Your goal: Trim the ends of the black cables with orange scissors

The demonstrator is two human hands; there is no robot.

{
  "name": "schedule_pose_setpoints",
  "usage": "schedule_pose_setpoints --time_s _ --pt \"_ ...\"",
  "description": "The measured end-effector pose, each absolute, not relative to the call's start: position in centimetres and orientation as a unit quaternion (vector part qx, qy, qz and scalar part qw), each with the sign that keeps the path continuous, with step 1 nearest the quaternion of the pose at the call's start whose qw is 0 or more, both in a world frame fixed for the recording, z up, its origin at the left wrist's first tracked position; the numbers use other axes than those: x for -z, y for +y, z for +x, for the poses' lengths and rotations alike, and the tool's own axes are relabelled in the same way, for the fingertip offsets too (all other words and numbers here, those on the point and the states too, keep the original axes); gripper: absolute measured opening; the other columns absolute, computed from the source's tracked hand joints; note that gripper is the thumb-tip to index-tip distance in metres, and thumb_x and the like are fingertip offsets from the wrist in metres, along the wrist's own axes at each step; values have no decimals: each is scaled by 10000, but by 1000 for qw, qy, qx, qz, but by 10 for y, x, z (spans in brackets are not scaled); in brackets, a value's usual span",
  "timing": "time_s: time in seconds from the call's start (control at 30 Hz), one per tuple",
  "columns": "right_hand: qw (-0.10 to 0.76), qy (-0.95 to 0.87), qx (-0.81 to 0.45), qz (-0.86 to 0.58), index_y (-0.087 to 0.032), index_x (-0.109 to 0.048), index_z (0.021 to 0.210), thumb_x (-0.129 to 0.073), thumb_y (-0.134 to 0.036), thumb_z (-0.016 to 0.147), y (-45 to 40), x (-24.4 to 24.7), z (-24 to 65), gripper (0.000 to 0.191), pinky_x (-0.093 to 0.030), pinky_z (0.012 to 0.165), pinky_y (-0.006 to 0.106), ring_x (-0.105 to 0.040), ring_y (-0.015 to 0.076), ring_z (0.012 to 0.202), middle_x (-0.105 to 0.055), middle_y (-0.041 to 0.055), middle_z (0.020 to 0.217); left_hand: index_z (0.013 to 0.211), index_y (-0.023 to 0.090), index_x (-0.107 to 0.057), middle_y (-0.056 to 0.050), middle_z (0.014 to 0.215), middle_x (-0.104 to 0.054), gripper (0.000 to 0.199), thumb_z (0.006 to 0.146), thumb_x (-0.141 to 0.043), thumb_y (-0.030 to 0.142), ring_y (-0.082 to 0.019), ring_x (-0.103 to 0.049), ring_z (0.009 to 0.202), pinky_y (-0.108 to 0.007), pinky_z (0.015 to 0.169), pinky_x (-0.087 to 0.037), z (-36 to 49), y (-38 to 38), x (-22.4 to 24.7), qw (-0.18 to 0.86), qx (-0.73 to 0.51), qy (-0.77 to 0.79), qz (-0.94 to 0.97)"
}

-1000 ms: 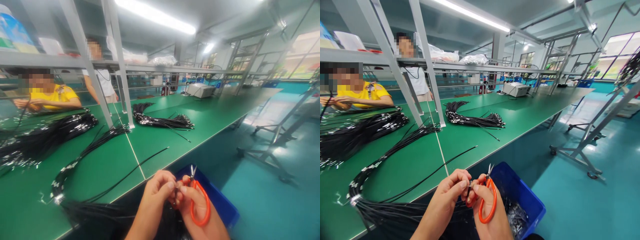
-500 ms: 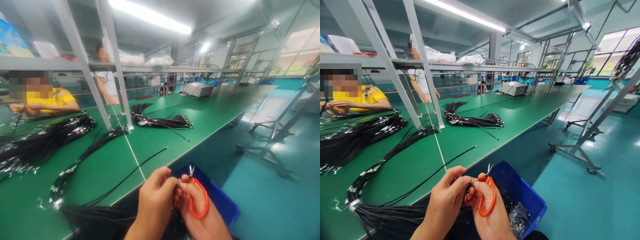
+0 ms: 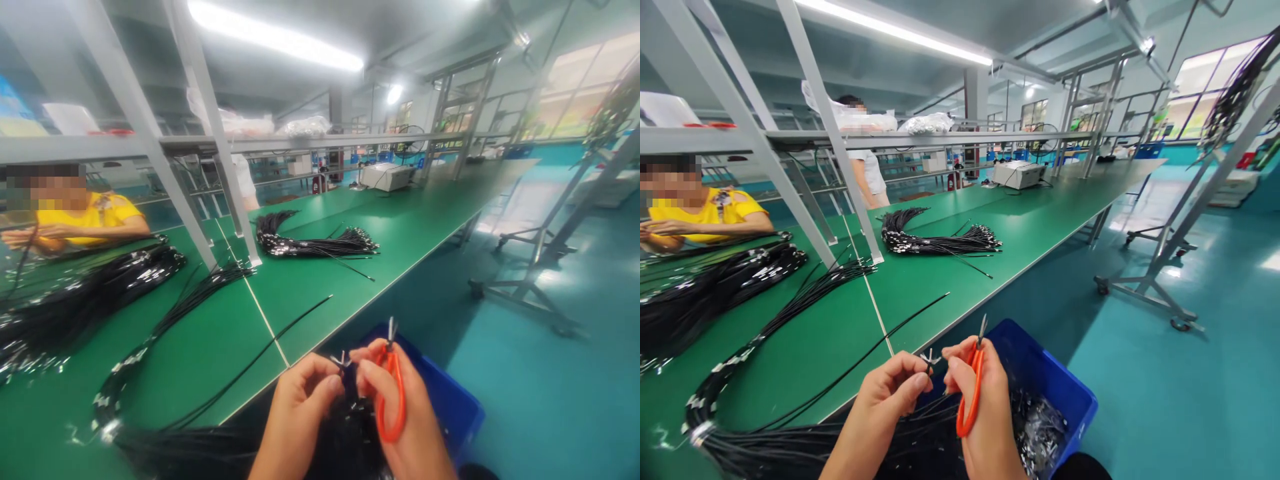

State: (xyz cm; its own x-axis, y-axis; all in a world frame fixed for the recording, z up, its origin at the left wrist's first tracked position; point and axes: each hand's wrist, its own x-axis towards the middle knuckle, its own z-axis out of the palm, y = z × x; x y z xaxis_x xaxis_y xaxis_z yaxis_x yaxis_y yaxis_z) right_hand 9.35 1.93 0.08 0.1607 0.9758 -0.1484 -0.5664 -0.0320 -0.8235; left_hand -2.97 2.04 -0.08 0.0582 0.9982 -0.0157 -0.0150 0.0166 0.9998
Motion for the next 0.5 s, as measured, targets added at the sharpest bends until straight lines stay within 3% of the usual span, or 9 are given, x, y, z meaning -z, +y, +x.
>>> schedule_pose_setpoints --time_s 0.1,0.17,0.33,0.5 --pt "680 -385 -425 -457 -232 -628 844 -693 -216 710 20 5 96 151 -462 618 244 -539 130 635 -665 2 851 698 141 -629 22 598 -592 121 741 -663 248 -69 -418 477 -176 467 -329 -34 21 0 557 -478 476 484" --pt "669 -455 -375 -452 -243 -636 867 -676 -201 724 22 10 95 154 -473 627 254 -562 144 657 -675 12 872 696 136 -624 27 594 -574 142 737 -673 263 -65 -407 483 -172 470 -322 -35 21 0 565 -473 471 484" --pt "639 -536 -303 -461 -254 -612 788 -646 -148 750 22 11 89 117 -480 565 222 -614 142 599 -673 -24 717 670 138 -612 41 563 -537 190 724 -690 302 -60 -380 474 -164 454 -302 -33 19 0 574 -475 463 480" --pt "637 -609 -99 -463 -252 -573 809 -611 -137 778 21 12 89 124 -487 547 207 -616 130 551 -644 -42 670 702 148 -676 31 571 -578 139 724 -695 284 -67 -419 488 -161 465 -333 -30 18 -1 549 -482 466 499"
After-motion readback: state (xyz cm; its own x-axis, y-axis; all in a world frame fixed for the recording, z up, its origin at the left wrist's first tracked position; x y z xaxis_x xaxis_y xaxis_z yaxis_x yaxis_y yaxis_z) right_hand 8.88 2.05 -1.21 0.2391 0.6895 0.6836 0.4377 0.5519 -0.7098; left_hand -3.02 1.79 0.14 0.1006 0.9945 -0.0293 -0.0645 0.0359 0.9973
